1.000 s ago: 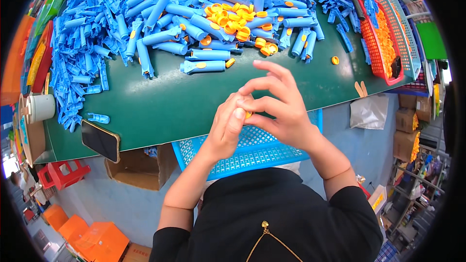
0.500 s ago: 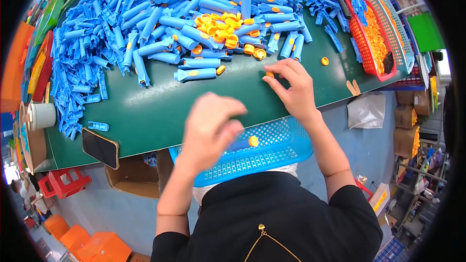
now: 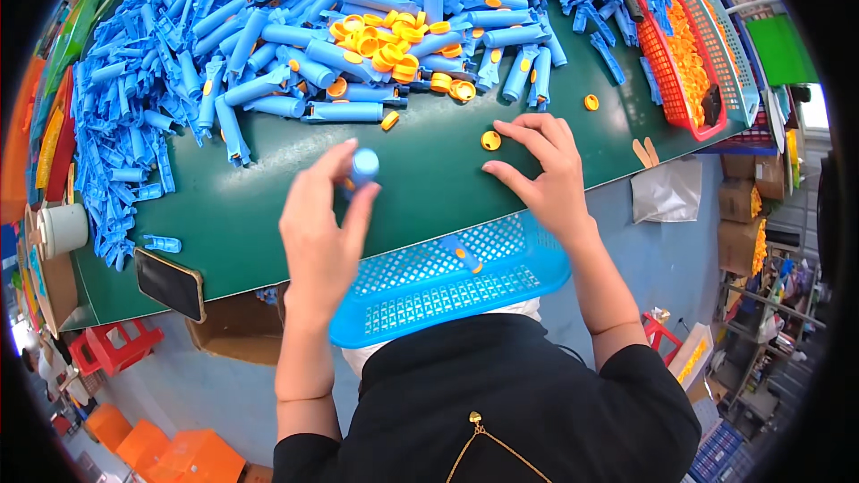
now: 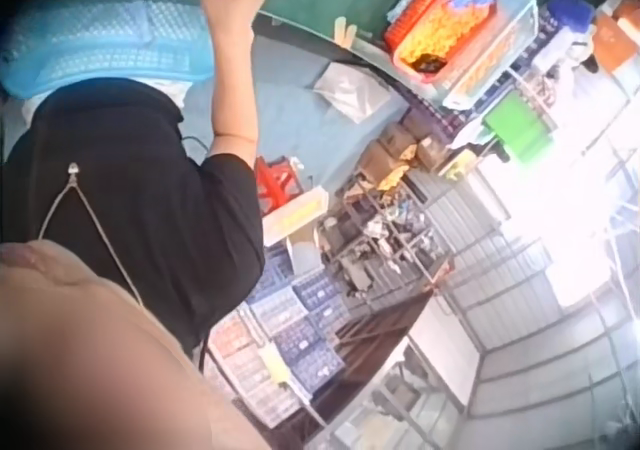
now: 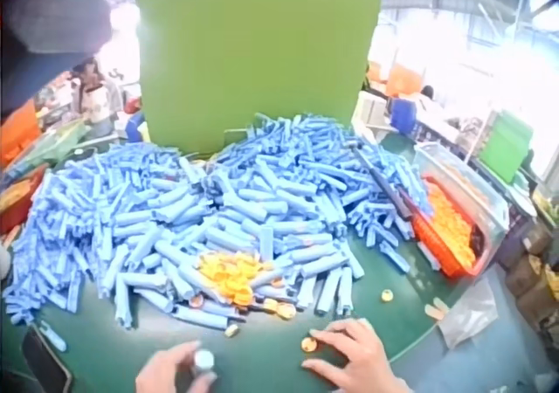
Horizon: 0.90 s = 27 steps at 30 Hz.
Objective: Assembling toy foam darts by attaching tips to foam cylinders.
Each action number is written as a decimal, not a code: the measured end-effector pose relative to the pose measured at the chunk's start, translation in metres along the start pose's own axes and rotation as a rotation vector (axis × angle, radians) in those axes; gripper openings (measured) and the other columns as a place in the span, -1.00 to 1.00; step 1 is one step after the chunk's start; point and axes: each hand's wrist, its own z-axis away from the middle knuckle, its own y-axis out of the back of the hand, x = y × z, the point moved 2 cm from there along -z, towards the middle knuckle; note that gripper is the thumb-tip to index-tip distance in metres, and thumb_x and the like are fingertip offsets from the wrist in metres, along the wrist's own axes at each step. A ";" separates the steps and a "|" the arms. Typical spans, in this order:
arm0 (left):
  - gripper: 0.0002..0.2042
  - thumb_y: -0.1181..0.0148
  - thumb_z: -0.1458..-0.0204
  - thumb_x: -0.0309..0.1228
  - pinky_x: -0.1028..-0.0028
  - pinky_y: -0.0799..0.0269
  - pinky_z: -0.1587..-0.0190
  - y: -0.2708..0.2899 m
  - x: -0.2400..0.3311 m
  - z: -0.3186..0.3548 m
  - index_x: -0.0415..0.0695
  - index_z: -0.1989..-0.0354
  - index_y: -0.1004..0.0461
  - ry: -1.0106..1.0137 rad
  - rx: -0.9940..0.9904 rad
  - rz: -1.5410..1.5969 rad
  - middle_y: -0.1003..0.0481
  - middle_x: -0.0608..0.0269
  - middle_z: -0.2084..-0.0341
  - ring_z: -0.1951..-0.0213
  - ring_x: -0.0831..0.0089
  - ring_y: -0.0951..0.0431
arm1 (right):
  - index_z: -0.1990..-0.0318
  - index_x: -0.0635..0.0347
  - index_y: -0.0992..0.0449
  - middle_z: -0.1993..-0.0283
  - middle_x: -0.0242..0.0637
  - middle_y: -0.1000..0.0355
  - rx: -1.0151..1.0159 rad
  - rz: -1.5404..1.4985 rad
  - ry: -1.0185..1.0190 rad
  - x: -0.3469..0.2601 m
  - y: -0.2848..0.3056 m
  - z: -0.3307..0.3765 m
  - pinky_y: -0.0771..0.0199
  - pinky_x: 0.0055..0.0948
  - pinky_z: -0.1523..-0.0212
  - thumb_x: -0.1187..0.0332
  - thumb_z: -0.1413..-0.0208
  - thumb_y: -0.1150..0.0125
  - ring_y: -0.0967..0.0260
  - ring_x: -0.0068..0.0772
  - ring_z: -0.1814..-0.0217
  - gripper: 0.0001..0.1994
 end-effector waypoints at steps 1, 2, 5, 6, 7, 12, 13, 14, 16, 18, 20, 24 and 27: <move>-0.58 -0.25 0.05 -0.66 0.44 -0.46 0.11 -0.004 0.003 0.005 -0.23 -0.04 -0.40 -0.007 -0.077 0.111 -0.55 0.09 0.22 0.18 0.35 -0.57 | 0.09 0.18 -0.58 0.17 -0.29 -0.39 0.002 0.016 -0.013 0.000 -0.001 0.000 -0.33 -0.38 0.10 0.39 0.19 -0.43 -0.31 -0.27 0.11 -0.60; -0.62 -0.23 0.06 -0.67 0.45 -0.45 0.07 -0.010 0.006 0.006 -0.22 0.01 -0.44 -0.041 -0.130 0.263 -0.56 0.12 0.21 0.14 0.35 -0.57 | 0.10 0.19 -0.58 0.18 -0.29 -0.39 0.005 0.032 -0.026 0.000 -0.002 -0.001 -0.33 -0.38 0.11 0.38 0.19 -0.44 -0.31 -0.27 0.12 -0.60; -0.68 -0.23 0.08 -0.67 0.41 -0.43 0.07 -0.025 0.016 0.008 -0.21 0.10 -0.49 -0.106 -0.164 0.285 -0.55 0.16 0.21 0.15 0.32 -0.56 | 0.18 0.21 -0.58 0.21 -0.29 -0.43 -0.011 0.000 0.051 0.004 -0.005 -0.009 -0.37 -0.41 0.19 0.39 0.22 -0.47 -0.37 -0.29 0.16 -0.64; -0.70 -0.23 0.09 -0.66 0.39 -0.43 0.07 -0.032 0.014 0.009 -0.20 0.13 -0.50 -0.110 -0.161 0.278 -0.55 0.16 0.22 0.15 0.30 -0.55 | 0.18 0.21 -0.58 0.21 -0.29 -0.43 -0.011 -0.003 0.053 -0.002 -0.004 -0.010 -0.37 -0.41 0.19 0.39 0.22 -0.47 -0.37 -0.29 0.16 -0.64; -0.68 -0.24 0.13 -0.67 0.37 -0.42 0.08 -0.036 0.011 0.011 -0.21 0.13 -0.48 -0.138 -0.147 0.281 -0.54 0.13 0.23 0.15 0.22 -0.54 | 0.22 0.23 -0.57 0.23 -0.27 -0.45 -0.017 -0.170 0.063 -0.014 -0.001 -0.011 -0.39 -0.43 0.24 0.41 0.24 -0.49 -0.41 -0.31 0.19 -0.66; -0.63 -0.25 0.21 -0.66 0.26 -0.44 0.10 -0.036 0.013 0.012 -0.20 0.13 -0.47 -0.193 -0.116 0.243 -0.53 0.12 0.22 0.14 0.08 -0.51 | 0.33 0.26 -0.53 0.34 -0.21 -0.51 0.018 -0.368 0.289 -0.065 -0.001 -0.017 -0.48 -0.46 0.31 0.44 0.33 -0.55 -0.49 -0.34 0.28 -0.65; -0.62 -0.25 0.23 -0.66 0.26 -0.44 0.10 -0.037 0.011 0.013 -0.21 0.13 -0.46 -0.181 -0.116 0.241 -0.52 0.12 0.22 0.14 0.08 -0.51 | 0.33 0.26 -0.53 0.35 -0.21 -0.51 0.027 -0.333 0.289 -0.067 -0.004 -0.018 -0.48 -0.46 0.32 0.43 0.32 -0.55 -0.49 -0.34 0.30 -0.65; -0.61 -0.25 0.24 -0.66 0.25 -0.44 0.09 -0.037 0.009 0.013 -0.21 0.13 -0.46 -0.169 -0.115 0.239 -0.52 0.12 0.22 0.14 0.07 -0.51 | 0.33 0.25 -0.53 0.35 -0.22 -0.51 0.035 -0.299 0.289 -0.069 -0.006 -0.019 -0.49 -0.46 0.34 0.43 0.32 -0.55 -0.49 -0.34 0.32 -0.66; -0.62 -0.25 0.24 -0.66 0.30 -0.43 0.12 -0.037 0.010 0.012 -0.22 0.14 -0.46 -0.182 -0.115 0.238 -0.52 0.11 0.25 0.17 0.11 -0.52 | 0.33 0.24 -0.53 0.35 -0.23 -0.50 0.057 -0.308 0.303 -0.070 -0.008 -0.017 -0.46 -0.52 0.42 0.42 0.30 -0.55 -0.48 -0.38 0.37 -0.66; -0.63 -0.25 0.24 -0.67 0.34 -0.43 0.15 -0.037 0.009 0.011 -0.23 0.15 -0.47 -0.196 -0.118 0.240 -0.53 0.10 0.27 0.19 0.15 -0.52 | 0.33 0.23 -0.52 0.36 -0.24 -0.50 0.036 -0.290 0.242 -0.072 -0.007 -0.015 -0.41 -0.58 0.48 0.41 0.29 -0.55 -0.46 -0.43 0.40 -0.67; -0.59 -0.21 0.25 -0.66 0.26 -0.39 0.07 -0.038 0.008 0.011 -0.22 0.11 -0.44 -0.180 -0.155 0.270 -0.50 0.09 0.21 0.13 0.06 -0.47 | 0.33 0.23 -0.52 0.35 -0.25 -0.50 0.048 -0.308 0.244 -0.073 -0.010 -0.015 -0.38 -0.60 0.51 0.41 0.28 -0.55 -0.45 -0.45 0.40 -0.67; -0.69 -0.10 0.08 -0.46 0.30 -0.31 0.00 -0.033 0.003 0.002 -0.23 0.11 -0.42 -0.134 -0.318 0.385 -0.45 0.09 0.17 0.10 0.13 -0.41 | 0.33 0.21 -0.53 0.35 -0.28 -0.51 0.095 -0.333 0.231 -0.068 -0.015 -0.012 -0.38 -0.58 0.50 0.39 0.30 -0.56 -0.43 -0.46 0.45 -0.66; -0.51 0.15 -0.10 -0.03 0.43 -0.23 0.03 -0.042 0.000 0.000 -0.27 0.09 -0.35 0.200 -0.495 1.005 -0.36 0.21 0.27 0.11 0.42 -0.34 | 0.34 0.20 -0.53 0.35 -0.29 -0.51 0.093 -0.307 0.252 -0.065 -0.016 -0.011 -0.41 -0.48 0.38 0.34 0.31 -0.57 -0.44 -0.37 0.34 -0.64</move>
